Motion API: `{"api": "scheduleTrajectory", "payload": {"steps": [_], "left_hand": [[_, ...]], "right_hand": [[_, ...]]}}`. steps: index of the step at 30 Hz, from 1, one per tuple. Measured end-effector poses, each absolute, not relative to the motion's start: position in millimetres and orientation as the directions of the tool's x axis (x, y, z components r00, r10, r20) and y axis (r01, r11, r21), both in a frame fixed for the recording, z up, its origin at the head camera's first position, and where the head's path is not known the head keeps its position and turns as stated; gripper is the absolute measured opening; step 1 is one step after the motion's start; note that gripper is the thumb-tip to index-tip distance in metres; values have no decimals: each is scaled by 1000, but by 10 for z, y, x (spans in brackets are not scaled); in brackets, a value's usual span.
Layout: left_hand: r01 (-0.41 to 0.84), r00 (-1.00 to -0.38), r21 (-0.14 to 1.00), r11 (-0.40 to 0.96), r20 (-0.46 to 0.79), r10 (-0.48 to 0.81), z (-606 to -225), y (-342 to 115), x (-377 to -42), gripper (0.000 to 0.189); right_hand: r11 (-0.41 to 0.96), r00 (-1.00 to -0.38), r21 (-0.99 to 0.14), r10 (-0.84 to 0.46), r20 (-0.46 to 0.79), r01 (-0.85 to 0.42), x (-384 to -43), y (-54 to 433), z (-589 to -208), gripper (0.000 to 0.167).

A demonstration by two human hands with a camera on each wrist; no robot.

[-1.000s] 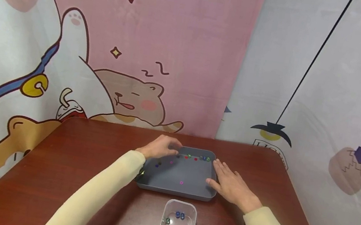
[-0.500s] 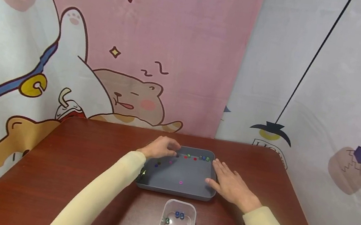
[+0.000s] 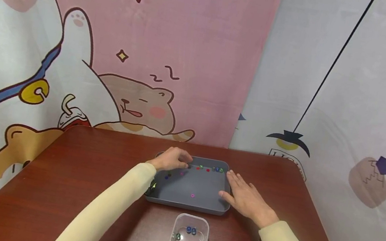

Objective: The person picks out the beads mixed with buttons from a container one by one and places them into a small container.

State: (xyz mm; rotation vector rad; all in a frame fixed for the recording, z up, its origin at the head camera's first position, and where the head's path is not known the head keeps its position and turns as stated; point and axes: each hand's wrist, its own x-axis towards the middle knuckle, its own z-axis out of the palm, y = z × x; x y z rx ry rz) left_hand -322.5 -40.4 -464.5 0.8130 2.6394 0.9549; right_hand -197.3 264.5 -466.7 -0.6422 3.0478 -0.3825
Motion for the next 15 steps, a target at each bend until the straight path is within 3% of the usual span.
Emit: {"api": "scheduleTrajectory", "payload": {"steps": [15], "left_hand": [[430, -816, 649, 628, -19, 577, -4713, -417, -3221, 26]], "right_hand": [[883, -913, -236, -403, 59, -405, -1973, 2636, -4670, 80]]}}
